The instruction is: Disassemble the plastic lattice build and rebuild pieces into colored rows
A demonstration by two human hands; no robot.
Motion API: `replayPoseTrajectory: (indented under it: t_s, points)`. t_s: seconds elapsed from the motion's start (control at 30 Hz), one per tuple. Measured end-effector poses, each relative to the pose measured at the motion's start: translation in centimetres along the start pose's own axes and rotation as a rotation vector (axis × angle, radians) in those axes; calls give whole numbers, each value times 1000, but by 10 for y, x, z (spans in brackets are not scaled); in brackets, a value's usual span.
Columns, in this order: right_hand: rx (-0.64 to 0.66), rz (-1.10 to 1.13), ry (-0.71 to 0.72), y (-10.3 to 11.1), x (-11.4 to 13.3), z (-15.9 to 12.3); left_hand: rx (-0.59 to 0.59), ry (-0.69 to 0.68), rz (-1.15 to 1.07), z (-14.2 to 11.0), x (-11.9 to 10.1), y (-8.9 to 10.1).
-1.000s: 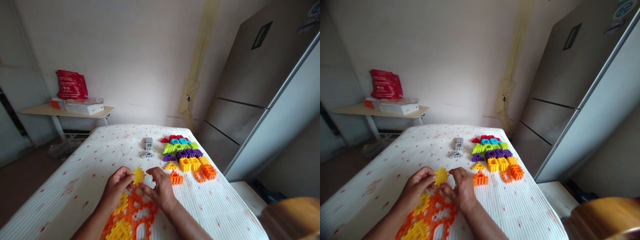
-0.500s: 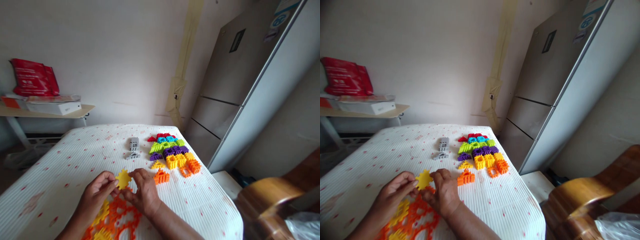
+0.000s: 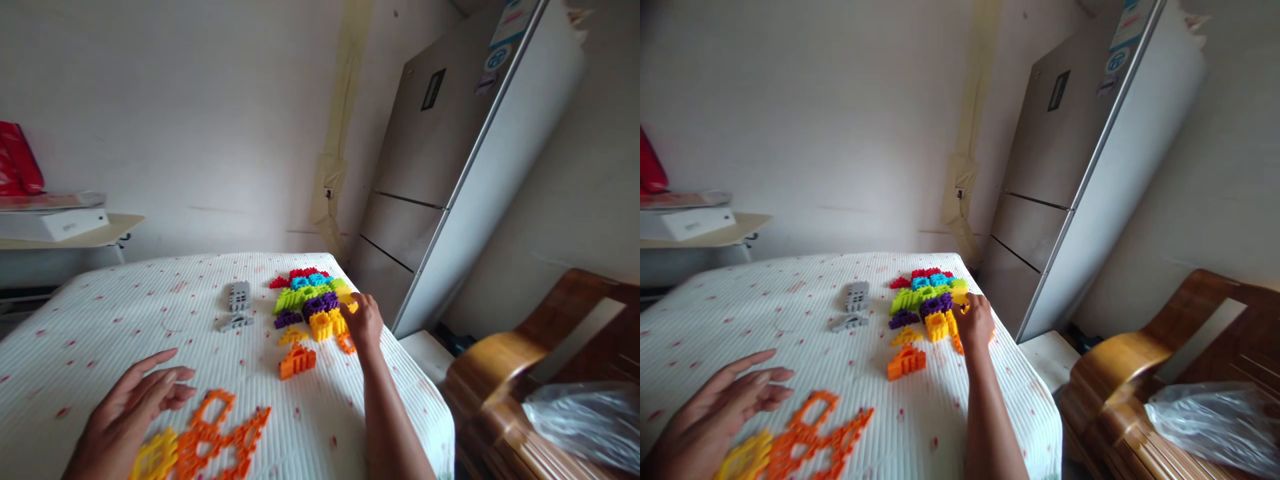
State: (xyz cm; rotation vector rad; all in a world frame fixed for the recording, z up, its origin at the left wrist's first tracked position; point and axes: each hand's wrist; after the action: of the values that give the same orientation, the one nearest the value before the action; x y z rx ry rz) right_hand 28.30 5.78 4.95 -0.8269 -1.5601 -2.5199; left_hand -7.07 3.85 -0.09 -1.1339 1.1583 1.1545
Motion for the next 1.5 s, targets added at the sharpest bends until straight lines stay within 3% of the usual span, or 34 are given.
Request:
replayPoseTrajectory:
  t_s: [0.1,0.23,0.7,1.5]
  points:
    - [42,-157,-121,3,-35,18,15,9,-24,3,7,3]
    - [126,-225,-178,-3,-52,23,36,15,-36,6,13,5]
    - [193,-314,-187,-17,-53,21,12,50,-41,6,9,5]
    - [253,-324,-209,-11,-46,17,32,33,48,0,-9,0]
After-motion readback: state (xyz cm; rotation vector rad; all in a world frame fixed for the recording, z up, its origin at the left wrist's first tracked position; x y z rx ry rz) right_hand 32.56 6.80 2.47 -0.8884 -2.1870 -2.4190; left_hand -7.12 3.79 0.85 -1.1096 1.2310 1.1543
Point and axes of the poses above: each hand's wrist, its own z-axis towards the middle knuckle, its own y-axis out of the back of the hand, x = y × z, and after that the axes turned 14 degrees about x, right-handed
